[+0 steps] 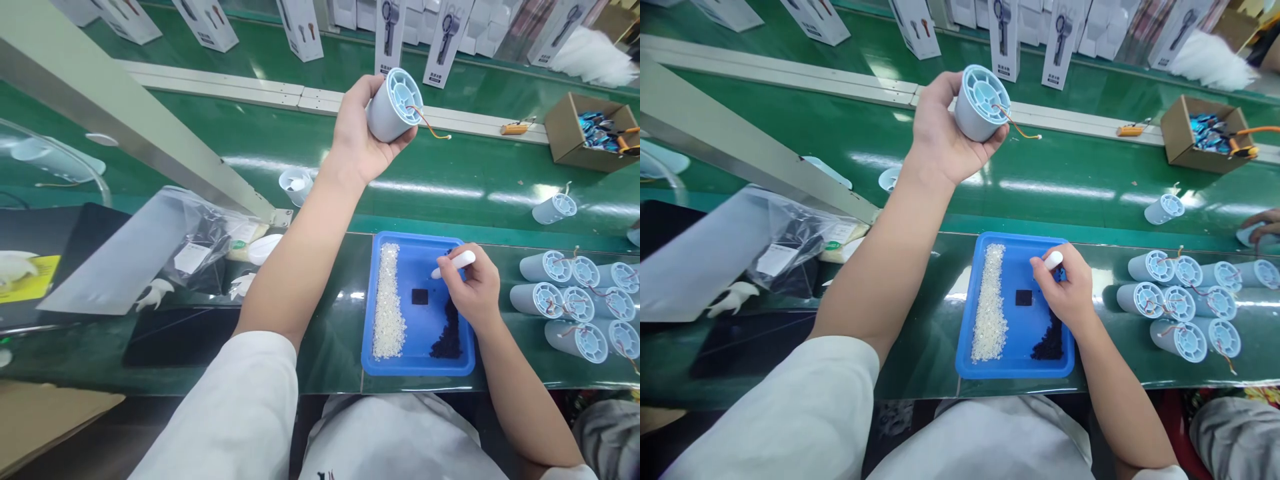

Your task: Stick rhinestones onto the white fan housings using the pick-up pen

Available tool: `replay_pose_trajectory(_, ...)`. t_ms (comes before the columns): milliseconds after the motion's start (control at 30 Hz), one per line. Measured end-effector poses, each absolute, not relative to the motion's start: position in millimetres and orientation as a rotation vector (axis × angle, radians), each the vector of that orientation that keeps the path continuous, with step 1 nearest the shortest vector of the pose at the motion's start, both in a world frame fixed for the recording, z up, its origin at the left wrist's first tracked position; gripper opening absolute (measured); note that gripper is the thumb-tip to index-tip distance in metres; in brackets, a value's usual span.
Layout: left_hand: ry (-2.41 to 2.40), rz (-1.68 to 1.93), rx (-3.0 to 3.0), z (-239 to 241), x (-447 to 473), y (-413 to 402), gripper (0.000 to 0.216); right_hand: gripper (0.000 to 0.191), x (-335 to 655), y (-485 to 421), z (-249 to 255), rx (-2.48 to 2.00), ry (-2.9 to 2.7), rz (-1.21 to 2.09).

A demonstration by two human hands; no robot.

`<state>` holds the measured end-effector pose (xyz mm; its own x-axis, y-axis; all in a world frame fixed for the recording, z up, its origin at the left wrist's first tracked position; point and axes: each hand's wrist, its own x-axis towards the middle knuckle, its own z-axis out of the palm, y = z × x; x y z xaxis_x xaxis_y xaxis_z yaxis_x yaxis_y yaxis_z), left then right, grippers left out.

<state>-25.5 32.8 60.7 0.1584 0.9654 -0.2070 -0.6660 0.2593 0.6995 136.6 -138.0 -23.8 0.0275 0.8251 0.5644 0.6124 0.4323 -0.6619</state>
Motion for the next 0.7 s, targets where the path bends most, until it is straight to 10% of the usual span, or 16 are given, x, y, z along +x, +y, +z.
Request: replay_pose_trajectory(700, 0.770, 1.173, 0.659, 55.5, -23.6, 32.2, 0.017, 0.025, 136.1, -139.5, -22.9, -1.231, -1.649, 0.225)
